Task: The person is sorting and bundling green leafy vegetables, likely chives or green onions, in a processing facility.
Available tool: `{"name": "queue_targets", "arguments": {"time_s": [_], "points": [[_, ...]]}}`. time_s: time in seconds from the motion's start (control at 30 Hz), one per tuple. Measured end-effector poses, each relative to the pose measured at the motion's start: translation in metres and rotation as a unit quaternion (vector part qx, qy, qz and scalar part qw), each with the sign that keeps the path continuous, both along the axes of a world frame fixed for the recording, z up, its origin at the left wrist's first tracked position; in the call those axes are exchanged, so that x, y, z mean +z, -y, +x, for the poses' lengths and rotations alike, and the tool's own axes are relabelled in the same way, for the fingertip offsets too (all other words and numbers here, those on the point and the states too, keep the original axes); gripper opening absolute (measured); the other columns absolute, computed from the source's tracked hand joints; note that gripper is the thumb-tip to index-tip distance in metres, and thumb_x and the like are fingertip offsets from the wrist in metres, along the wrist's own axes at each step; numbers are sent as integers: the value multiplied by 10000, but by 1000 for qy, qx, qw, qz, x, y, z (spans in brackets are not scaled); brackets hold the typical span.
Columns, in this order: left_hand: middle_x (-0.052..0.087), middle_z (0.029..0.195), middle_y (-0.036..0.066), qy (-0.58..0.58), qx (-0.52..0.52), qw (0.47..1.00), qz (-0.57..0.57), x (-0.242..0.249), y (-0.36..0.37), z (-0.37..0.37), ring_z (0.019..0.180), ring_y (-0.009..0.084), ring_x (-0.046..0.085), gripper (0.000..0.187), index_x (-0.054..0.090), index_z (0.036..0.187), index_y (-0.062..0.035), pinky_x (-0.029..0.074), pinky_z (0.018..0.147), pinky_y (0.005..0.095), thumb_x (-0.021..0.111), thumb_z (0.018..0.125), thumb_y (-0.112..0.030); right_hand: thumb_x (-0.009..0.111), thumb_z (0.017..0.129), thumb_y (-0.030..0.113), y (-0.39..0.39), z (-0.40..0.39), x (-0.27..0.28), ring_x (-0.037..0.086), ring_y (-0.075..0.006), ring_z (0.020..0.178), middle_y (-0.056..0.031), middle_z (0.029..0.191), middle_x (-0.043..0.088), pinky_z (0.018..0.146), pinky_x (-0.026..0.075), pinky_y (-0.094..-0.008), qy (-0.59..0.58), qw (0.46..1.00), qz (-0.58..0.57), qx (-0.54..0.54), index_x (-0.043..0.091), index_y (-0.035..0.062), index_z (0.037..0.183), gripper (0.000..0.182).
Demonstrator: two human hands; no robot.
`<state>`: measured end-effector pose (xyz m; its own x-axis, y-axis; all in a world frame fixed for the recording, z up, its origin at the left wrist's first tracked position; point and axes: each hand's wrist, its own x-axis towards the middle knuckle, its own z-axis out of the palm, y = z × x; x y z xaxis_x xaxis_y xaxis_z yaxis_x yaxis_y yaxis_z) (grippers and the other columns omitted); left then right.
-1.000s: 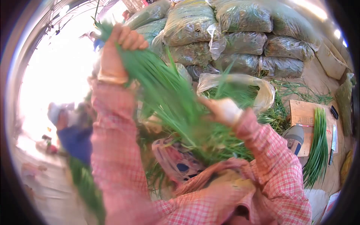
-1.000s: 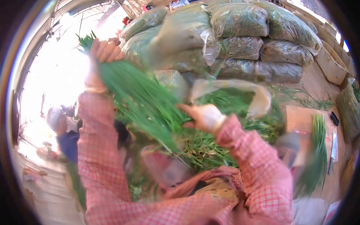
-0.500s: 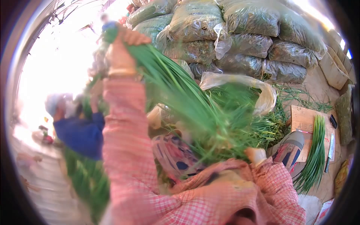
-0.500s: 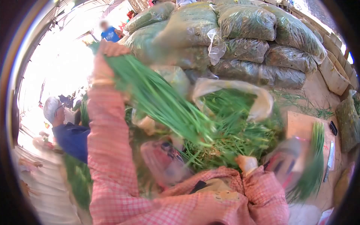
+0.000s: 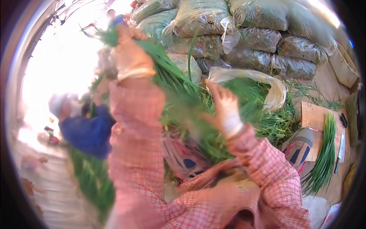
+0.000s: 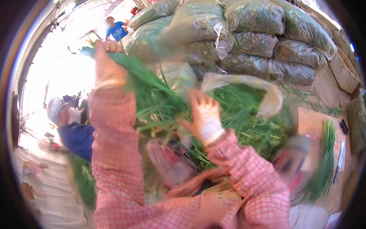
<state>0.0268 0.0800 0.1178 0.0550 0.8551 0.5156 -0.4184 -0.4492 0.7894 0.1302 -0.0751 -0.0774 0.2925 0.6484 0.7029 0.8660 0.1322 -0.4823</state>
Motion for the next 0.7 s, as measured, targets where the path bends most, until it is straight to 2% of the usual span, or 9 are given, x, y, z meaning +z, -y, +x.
{"name": "queue_targets", "arguments": {"time_s": [0.07,0.1,0.27,0.33,0.4,0.47,0.57,0.67,0.7], "points": [[475,617,47,-50,43,996,-66,-11,5,-22,612,165,457,382,470,642,-80,386,604,304,446,899,-360,675,662,255,-10,-2,-11,487,-266,880,-89,880,540,788,360,-407,47,999,6,11,508,84,1065,468],[375,616,27,22,52,996,-65,-14,14,-25,584,157,362,355,380,640,-122,339,576,278,311,939,-300,654,660,234,-9,-3,-20,494,-258,847,-77,834,539,761,369,-396,76,997,-14,24,518,90,983,379],[338,639,-4,92,0,991,-100,-119,21,-156,600,141,355,318,339,667,-140,348,608,273,380,942,-295,564,646,172,38,-53,-66,520,-231,702,-42,679,534,657,404,-344,167,966,-105,166,513,120,712,98],[319,634,-8,15,166,980,-110,-161,48,-190,598,139,340,321,319,661,-148,346,607,275,397,940,-285,540,660,181,56,-84,-94,532,-229,698,-46,684,541,644,415,-346,171,932,-173,269,530,125,726,87],[317,629,-10,5,292,946,-141,-188,73,-208,597,138,335,322,313,655,-151,348,601,282,394,941,-277,543,677,182,60,-110,-128,555,-236,697,-51,663,548,633,427,-370,107,911,-128,376,530,124,721,74],[319,623,-13,141,291,925,-200,-211,91,-233,596,137,334,322,311,654,-151,350,597,289,392,939,-277,563,725,198,68,-118,-138,564,-279,713,-78,708,580,650,440,-386,125,860,-232,437,561,106,778,106],[425,657,18,151,306,911,-233,-243,111,-283,636,160,420,286,398,689,-115,393,639,293,424,919,-285,570,789,226,66,-116,-139,578,-314,757,-115,793,605,659,463,-397,-79,826,-243,502,577,104,873,148],[381,628,8,164,366,871,-283,-264,118,-295,610,148,386,336,363,665,-139,371,611,283,372,945,-325,557,834,253,70,-114,-127,591,-326,759,-143,845,607,638,480,-393,-256,857,-232,382,567,114,945,178],[396,631,15,159,356,874,-290,-275,119,-303,613,153,397,342,373,667,-135,381,618,287,364,944,-337,552,840,239,62,-115,-131,605,-322,705,-154,831,604,612,488,-393,-219,891,-201,343,549,120,950,162]]}}
